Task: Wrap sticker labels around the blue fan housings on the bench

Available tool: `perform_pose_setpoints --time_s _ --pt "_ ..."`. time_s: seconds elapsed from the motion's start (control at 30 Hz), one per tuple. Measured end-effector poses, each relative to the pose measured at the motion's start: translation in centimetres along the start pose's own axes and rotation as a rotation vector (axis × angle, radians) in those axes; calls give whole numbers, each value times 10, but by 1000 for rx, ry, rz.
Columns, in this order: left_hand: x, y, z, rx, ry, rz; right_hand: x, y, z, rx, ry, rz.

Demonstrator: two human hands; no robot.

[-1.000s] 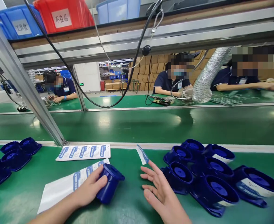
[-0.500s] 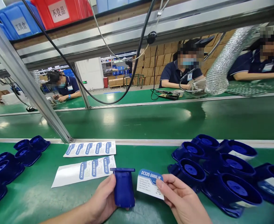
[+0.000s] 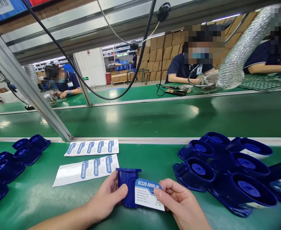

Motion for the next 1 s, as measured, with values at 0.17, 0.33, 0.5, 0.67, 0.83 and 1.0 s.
perform_pose_setpoints --time_s 0.17,0.33,0.5,0.67,0.83,1.0 --pt "-1 -3 -4 -107 29 72 2 3 -2 -53 35 -9" --pt "-1 0 -6 -103 49 60 3 7 -2 -74 17 -29" --pt "2 0 -3 -126 101 52 4 7 1 -41 21 -9" --pt "5 -1 3 -133 163 35 4 -4 1 88 20 40" --pt "4 0 1 -131 138 45 6 -13 -3 140 14 80" --pt "4 3 -2 -104 120 30 7 -14 -6 152 25 86"
Point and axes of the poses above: each hand's wrist, its own x-axis away from the middle knuckle, its own z-axis out of the back of the hand, y = z × x, the point moved 7 cm from there along -x, towards the middle knuckle, and after that the axes turned 11 degrees about z, right-handed, at the moved point
